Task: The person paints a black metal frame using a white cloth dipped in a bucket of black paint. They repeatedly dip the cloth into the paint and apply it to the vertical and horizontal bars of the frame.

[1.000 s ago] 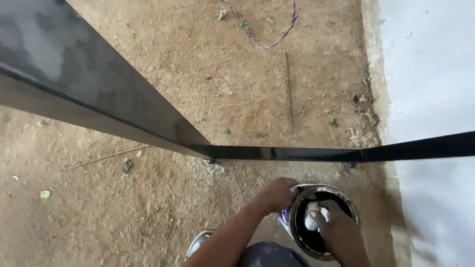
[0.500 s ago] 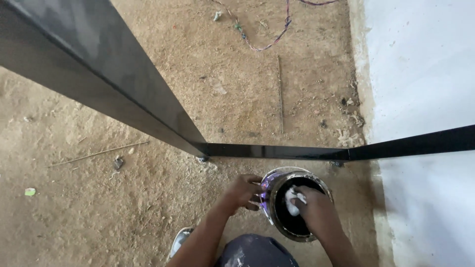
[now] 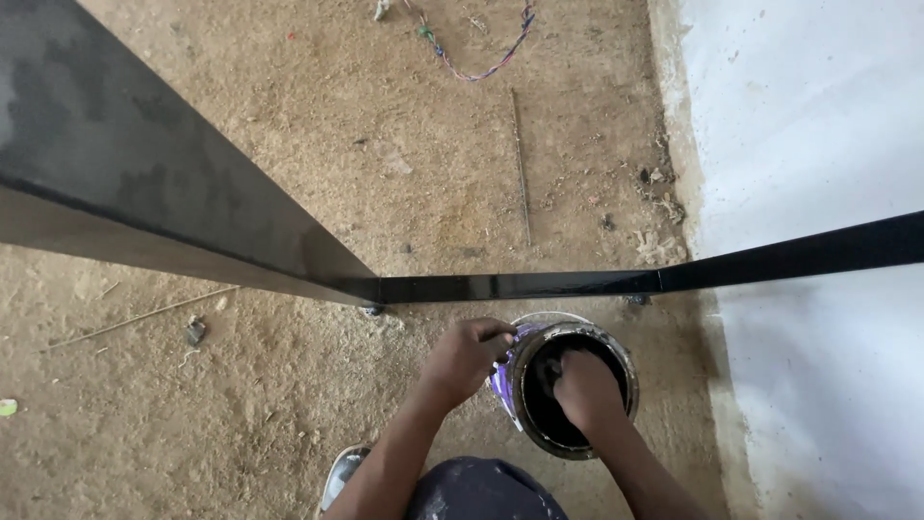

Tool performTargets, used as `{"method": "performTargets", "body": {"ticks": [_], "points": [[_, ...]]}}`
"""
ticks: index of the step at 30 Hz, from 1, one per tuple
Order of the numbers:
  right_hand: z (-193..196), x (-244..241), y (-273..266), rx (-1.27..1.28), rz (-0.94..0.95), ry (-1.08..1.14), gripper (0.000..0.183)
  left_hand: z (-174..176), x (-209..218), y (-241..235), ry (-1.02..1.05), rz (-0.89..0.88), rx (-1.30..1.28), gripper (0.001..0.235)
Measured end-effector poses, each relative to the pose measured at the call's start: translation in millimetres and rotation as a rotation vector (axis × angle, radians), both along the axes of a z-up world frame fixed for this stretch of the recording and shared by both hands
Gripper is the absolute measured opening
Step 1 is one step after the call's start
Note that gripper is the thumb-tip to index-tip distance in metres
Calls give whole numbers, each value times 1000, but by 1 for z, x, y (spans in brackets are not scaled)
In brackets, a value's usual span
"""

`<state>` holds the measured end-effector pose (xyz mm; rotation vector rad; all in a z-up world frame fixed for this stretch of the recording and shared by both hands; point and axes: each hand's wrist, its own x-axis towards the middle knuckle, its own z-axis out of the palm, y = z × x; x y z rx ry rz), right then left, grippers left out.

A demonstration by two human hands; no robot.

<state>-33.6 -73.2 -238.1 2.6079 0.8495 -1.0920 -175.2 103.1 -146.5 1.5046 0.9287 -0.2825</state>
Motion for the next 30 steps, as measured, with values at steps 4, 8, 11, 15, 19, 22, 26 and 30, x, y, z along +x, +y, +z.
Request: {"method": "performTargets", "body": {"ticks": [4, 8, 11, 15, 19, 22, 26, 30], "points": [[-12, -1, -8, 116, 66, -68, 16, -4, -4, -4, 47, -12, -39, 32], [8, -5, -1, 97, -73, -15, 20, -6, -6, -3, 25, 48, -53, 25], [36, -6, 8, 173, -241, 88, 27, -11, -6, -6, -32, 63, -96, 21], [51, -1, 8, 285, -629, 278, 29, -56, -9, -15, -53, 228, -264, 28], [65, 3, 8, 357, -1020, 420, 48, -46, -7, -15, -16, 184, -231, 26], [63, 3, 0, 278, -911, 459, 36, -19, -6, -9, -8, -5, -120, 32], [59, -2, 0, 285, -619, 435, 26, -22, -9, -11, -29, 25, -133, 25], [89, -21, 23, 144, -768, 455, 35, -32, -12, -12, -115, 20, -135, 42]]}}
